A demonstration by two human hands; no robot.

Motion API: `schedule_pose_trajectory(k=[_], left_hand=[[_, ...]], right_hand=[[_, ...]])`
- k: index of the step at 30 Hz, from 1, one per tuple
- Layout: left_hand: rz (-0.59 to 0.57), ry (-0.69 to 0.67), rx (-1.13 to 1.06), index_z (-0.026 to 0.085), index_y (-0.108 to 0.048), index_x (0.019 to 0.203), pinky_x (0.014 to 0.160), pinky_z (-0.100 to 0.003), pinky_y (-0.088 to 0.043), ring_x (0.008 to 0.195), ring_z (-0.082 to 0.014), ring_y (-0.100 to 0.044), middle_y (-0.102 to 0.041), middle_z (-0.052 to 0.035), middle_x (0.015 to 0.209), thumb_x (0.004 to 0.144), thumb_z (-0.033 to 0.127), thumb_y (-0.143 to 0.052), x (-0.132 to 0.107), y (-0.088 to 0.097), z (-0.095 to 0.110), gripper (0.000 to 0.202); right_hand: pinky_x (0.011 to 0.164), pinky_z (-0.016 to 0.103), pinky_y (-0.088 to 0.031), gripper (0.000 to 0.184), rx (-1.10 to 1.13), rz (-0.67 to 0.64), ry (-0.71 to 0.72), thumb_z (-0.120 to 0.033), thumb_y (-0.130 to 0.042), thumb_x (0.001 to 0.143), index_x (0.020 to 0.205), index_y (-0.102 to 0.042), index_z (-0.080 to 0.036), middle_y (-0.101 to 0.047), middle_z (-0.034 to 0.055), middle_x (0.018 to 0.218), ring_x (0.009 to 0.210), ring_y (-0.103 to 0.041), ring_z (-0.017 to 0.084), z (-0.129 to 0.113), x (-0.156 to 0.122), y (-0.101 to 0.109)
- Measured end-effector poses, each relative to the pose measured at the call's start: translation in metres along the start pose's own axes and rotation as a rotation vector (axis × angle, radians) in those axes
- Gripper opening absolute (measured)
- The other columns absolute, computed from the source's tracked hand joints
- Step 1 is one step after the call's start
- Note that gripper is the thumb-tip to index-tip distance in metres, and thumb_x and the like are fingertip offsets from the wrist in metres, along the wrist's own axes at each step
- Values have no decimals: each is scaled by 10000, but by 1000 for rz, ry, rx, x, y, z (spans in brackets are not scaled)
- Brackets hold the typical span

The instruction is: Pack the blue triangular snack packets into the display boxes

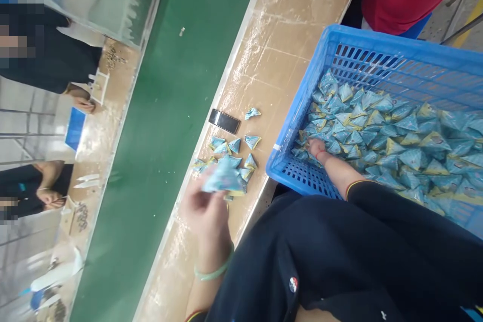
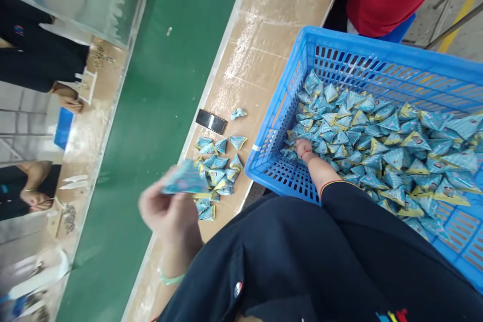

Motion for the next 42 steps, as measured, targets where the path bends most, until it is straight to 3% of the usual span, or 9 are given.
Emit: schedule_pose_trajectory(k=[6,10,15,20,27,31,36,39,42], left_hand=[[7,-126,45,253,-670,1119,997,-473,-557,1226,-307,-639,-691,-82,1252,664,422,-873,4,13,2,526],[25,-107,51,233,-682,1091,957,-460,-568,1104,-298,-691,-728,-82,1131,668,446,-863,1,13,-16,507],[73,63,26,233,-691,1051,839,-387,-577,869,-218,-691,-702,-31,959,686,532,-819,-7,4,-41,488],[82,98,-27,233,-678,1031,762,-336,-564,822,-193,-655,-663,-18,919,660,537,-825,-7,-6,-52,501],[82,122,-79,246,-676,1060,851,-358,-553,907,-210,-657,-665,-35,1002,690,523,-807,-5,-15,-52,480],[83,182,-108,247,-656,1076,772,-313,-546,858,-186,-653,-667,-32,1000,723,513,-777,-8,-11,-55,458],[112,240,-51,240,-612,1125,777,-323,-563,857,-191,-669,-662,-42,995,749,519,-749,-12,5,-69,488],[177,236,20,227,-600,1165,782,-327,-571,884,-195,-678,-665,-63,1055,794,498,-713,-15,16,-84,473],[183,234,243,209,-614,1183,796,-337,-573,917,-199,-671,-664,-69,1080,845,472,-669,-13,24,-105,432]], right_hand=[[872,360,-563,287,146,134,18,-380,-551,1013,1009,-684,-126,-731,80,1003,924,-694,174,6,-18,35],[779,299,-550,324,243,222,139,-401,-523,998,920,-723,-159,-765,62,914,828,-711,183,8,-57,86],[736,306,-520,334,441,701,413,-446,-554,959,840,-742,-196,-751,41,813,762,-692,189,-4,-129,153],[591,292,-463,429,569,875,541,-492,-534,973,690,-695,-214,-642,11,604,579,-593,158,-34,-175,183],[518,280,-402,382,564,801,661,-482,-585,951,712,-727,-220,-623,-5,576,510,-532,137,-58,-186,186],[547,279,-420,327,522,701,772,-424,-585,962,773,-769,-230,-673,2,623,545,-577,146,-73,-186,185],[639,265,-445,305,425,525,988,-401,-575,981,876,-799,-222,-739,22,740,636,-625,143,-129,-173,163],[611,259,-403,344,384,453,1006,-493,-635,941,1016,-795,-198,-710,15,705,575,-560,126,-168,-159,143],[567,254,-347,510,403,471,935,-585,-640,913,1182,-749,-166,-594,-26,576,503,-460,113,-177,-146,138]])
Point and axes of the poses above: each hand's wrist, its own x-axis towards the middle knuckle, its own y-axis out of the back of the hand, z = x × y, the point moved 2 cm from there along x, towards the middle knuckle
